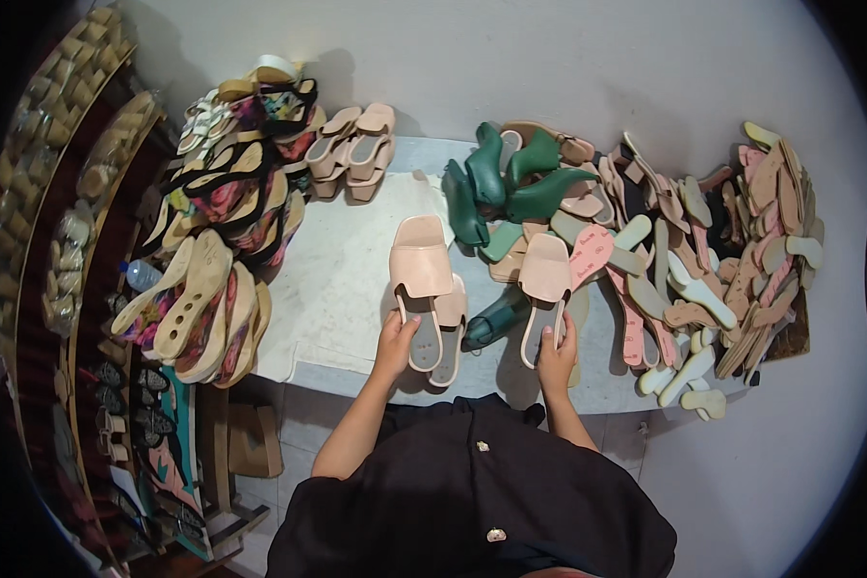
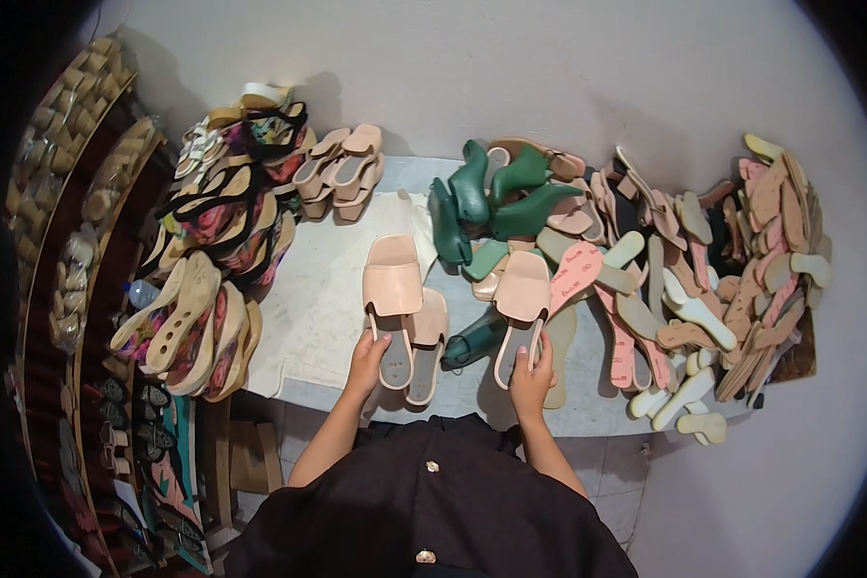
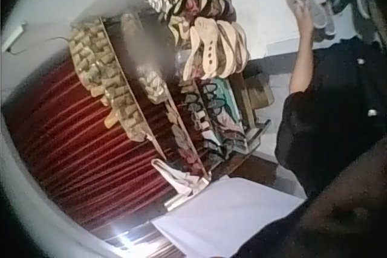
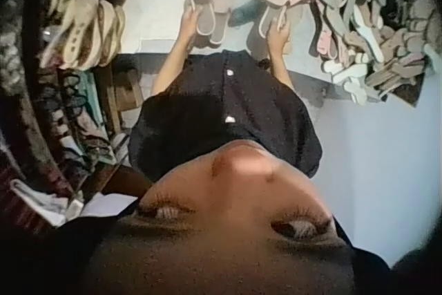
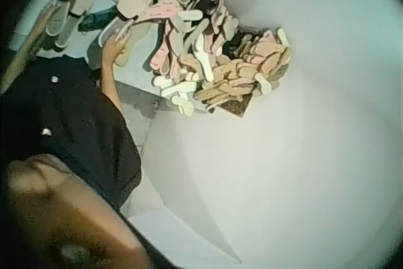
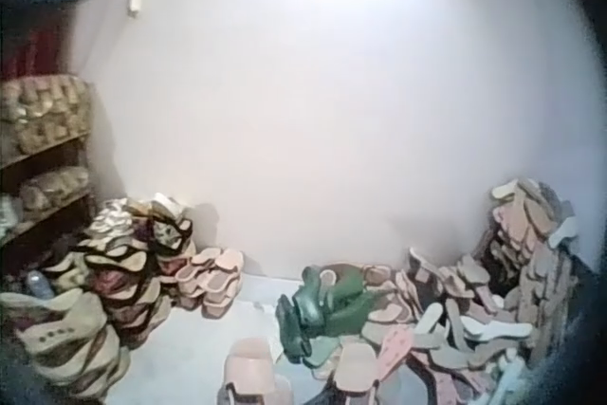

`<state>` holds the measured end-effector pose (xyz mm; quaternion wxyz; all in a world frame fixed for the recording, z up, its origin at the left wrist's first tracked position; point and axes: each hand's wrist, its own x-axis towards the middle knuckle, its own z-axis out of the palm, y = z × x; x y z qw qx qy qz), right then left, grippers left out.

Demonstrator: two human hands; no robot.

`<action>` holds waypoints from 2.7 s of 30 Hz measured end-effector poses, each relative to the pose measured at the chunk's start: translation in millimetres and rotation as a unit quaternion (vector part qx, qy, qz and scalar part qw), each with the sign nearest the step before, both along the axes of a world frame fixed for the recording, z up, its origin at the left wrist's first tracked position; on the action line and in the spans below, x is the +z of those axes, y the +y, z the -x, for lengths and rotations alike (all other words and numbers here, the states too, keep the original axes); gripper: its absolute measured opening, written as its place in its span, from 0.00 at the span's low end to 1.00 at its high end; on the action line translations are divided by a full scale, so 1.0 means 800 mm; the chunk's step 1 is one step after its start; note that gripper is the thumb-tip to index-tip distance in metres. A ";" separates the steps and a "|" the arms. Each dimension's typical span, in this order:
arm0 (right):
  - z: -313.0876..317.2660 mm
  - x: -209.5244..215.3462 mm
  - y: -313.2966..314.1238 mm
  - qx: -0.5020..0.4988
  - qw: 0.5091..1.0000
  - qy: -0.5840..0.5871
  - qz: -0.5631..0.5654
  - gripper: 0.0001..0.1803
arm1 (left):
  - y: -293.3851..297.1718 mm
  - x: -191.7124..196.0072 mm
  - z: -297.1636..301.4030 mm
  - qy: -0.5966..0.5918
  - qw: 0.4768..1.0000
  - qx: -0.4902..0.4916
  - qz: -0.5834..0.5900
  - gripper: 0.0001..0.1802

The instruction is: Organize and pair shoe soles and uppers on a workstation.

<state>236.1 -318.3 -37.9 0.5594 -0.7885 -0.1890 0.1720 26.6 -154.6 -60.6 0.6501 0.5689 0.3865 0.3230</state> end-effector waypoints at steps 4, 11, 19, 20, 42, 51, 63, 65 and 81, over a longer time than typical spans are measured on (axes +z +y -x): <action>0.029 0.026 0.034 0.057 0.985 0.079 -0.143 0.26 | 0.011 -0.005 0.039 0.032 0.999 0.041 0.000 0.15; 0.108 0.036 0.111 0.172 0.969 0.116 -0.133 0.28 | 0.045 -0.025 0.090 0.135 0.989 0.059 -0.017 0.19; 0.174 0.030 0.206 0.242 0.962 0.085 -0.090 0.28 | 0.079 -0.054 0.110 0.262 0.962 0.068 -0.026 0.24; 0.178 0.031 0.215 0.254 0.961 0.074 -0.081 0.28 | 0.081 -0.057 0.115 0.278 0.958 0.070 -0.029 0.24; 0.195 -0.022 0.224 0.401 0.883 -0.157 0.188 0.27 | 0.213 0.016 0.076 0.463 0.846 -0.037 -0.260 0.31; 0.196 -0.021 0.198 0.409 0.851 -0.200 0.261 0.31 | 0.273 -0.034 0.049 0.454 0.857 -0.203 -0.135 0.35; 0.184 -0.023 0.187 0.410 0.862 -0.198 0.224 0.30 | 0.246 0.035 0.078 0.347 0.905 -0.157 -0.188 0.18; 0.184 -0.024 0.186 0.405 0.867 -0.197 0.214 0.30 | 0.239 0.049 0.081 0.327 0.911 -0.147 -0.204 0.15; 0.188 -0.027 0.172 0.364 0.901 -0.192 0.138 0.25 | 0.193 0.076 0.067 0.141 0.981 0.062 -0.117 0.14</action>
